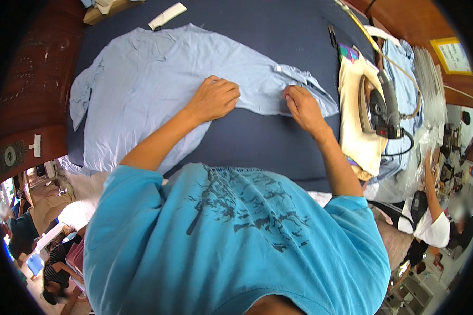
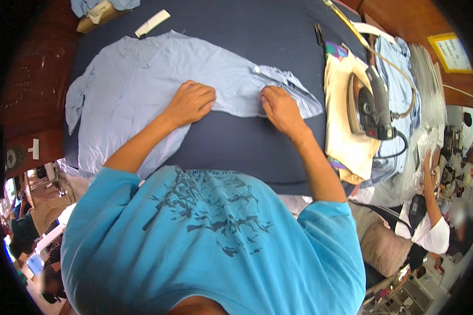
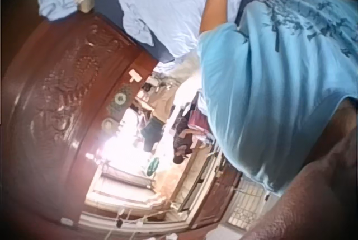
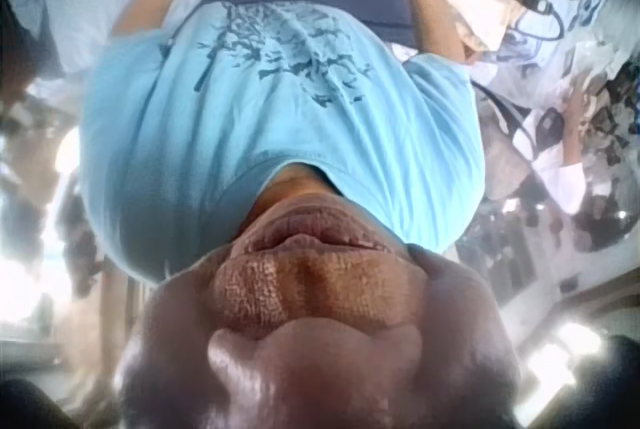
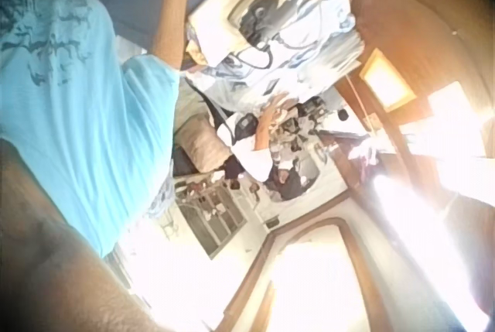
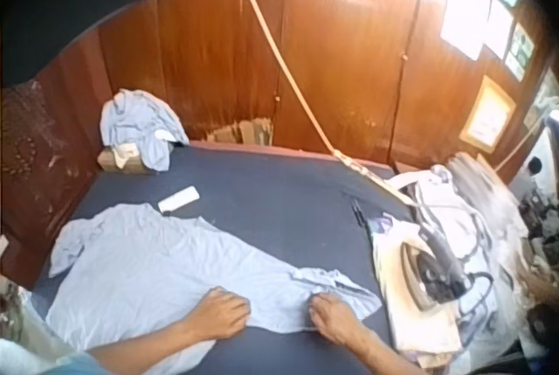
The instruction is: The person irons a light blue shirt on an ironing board, smoothing the fabric and adjusting the garment between passes. They then pick up another shirt from a pile, place it on the board, and continue ironing the sleeves and body.
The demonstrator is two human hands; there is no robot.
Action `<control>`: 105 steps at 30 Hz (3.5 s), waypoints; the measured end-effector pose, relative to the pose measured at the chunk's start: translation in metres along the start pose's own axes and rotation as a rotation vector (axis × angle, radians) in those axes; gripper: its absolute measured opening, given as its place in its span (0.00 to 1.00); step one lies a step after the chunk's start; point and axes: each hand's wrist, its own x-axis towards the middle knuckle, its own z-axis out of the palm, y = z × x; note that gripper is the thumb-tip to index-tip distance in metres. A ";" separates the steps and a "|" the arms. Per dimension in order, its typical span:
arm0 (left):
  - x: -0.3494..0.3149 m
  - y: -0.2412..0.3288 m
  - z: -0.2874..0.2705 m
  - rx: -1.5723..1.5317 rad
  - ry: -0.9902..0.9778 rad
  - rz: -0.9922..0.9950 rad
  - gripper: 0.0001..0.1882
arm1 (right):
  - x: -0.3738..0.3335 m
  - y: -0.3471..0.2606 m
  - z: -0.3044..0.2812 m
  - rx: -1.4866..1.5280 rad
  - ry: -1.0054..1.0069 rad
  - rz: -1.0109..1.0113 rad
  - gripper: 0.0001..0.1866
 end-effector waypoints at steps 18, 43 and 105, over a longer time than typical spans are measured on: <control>0.042 -0.151 -0.010 0.329 0.050 -0.984 0.19 | 0.062 -0.009 0.076 -0.236 0.109 -0.048 0.21; 0.028 -0.176 -0.017 0.120 -0.147 -0.936 0.22 | 0.087 -0.037 0.062 -0.133 0.172 -0.009 0.25; 0.022 -0.143 0.003 0.397 -0.200 -0.762 0.39 | -0.014 0.102 -0.163 -0.930 0.170 0.787 0.41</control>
